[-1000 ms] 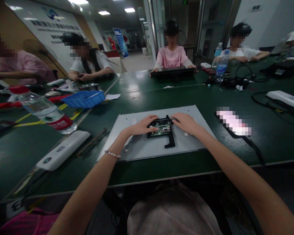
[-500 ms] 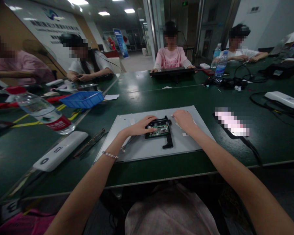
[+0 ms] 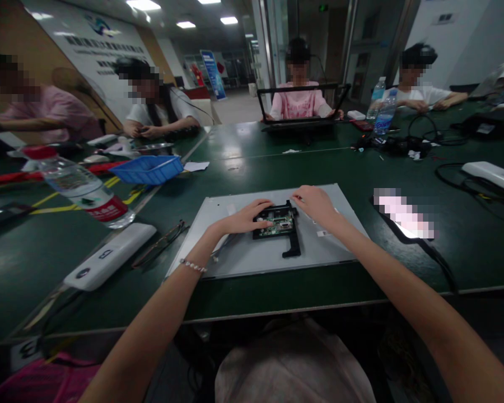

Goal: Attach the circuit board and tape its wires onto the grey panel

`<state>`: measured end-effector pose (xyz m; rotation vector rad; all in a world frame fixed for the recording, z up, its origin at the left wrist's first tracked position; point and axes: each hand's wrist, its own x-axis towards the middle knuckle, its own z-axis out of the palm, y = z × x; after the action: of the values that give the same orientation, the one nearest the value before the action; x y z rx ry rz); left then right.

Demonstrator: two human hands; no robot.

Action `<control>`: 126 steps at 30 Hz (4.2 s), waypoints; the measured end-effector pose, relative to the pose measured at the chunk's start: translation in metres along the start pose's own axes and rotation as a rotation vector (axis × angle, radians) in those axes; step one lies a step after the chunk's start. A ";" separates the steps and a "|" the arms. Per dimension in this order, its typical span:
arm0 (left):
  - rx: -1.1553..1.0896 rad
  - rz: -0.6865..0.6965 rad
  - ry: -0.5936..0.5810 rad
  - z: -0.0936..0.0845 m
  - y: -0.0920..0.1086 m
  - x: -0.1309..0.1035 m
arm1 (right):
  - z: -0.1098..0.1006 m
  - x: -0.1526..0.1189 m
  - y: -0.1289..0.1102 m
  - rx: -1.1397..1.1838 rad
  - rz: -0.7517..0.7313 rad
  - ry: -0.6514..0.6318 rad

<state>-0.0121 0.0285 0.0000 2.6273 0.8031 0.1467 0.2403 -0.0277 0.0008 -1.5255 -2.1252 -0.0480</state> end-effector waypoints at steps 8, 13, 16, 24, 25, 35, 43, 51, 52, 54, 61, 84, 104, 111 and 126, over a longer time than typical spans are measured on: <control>0.005 0.007 0.012 -0.001 0.001 -0.002 | 0.011 0.033 -0.017 -0.078 -0.073 -0.074; -0.009 0.011 0.014 0.000 0.000 -0.001 | 0.025 0.034 -0.022 -0.089 -0.104 -0.160; -0.017 0.014 0.013 0.000 0.001 -0.001 | 0.028 0.032 -0.018 -0.033 -0.116 -0.199; -0.015 0.020 0.013 0.000 0.001 -0.001 | 0.026 0.029 -0.015 0.028 -0.102 -0.217; -0.014 0.017 0.009 0.000 0.001 -0.001 | 0.025 0.028 -0.016 0.026 -0.107 -0.220; -0.009 -0.008 -0.002 0.000 0.003 -0.001 | 0.021 0.022 -0.016 0.062 -0.113 -0.215; -0.015 0.004 0.036 -0.001 0.002 -0.004 | -0.008 0.017 -0.001 0.140 0.036 -0.193; 0.093 0.045 0.148 -0.002 0.018 -0.001 | -0.022 -0.020 0.039 0.226 0.237 -0.223; 0.112 0.059 0.165 -0.002 0.020 0.001 | -0.022 -0.023 0.041 0.229 0.263 -0.242; 0.133 0.080 0.201 -0.003 0.025 0.003 | -0.022 -0.026 0.043 0.233 0.298 -0.283; 0.175 0.167 0.219 -0.004 0.048 0.005 | -0.024 -0.025 0.035 0.261 0.249 -0.414; 0.162 0.308 0.199 0.002 0.066 0.005 | -0.017 -0.025 0.013 0.851 0.263 -0.496; 0.179 0.382 0.202 0.010 0.073 0.006 | -0.015 -0.025 0.009 0.851 0.226 -0.444; 0.185 0.392 0.192 0.011 0.071 0.007 | -0.009 -0.025 0.011 0.866 0.301 -0.390; 0.165 0.433 0.185 0.009 0.074 0.006 | -0.005 -0.025 0.012 0.827 0.252 -0.403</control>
<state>0.0330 -0.0274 0.0204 2.9425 0.2958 0.4639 0.2590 -0.0465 -0.0084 -1.3118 -1.8164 1.1577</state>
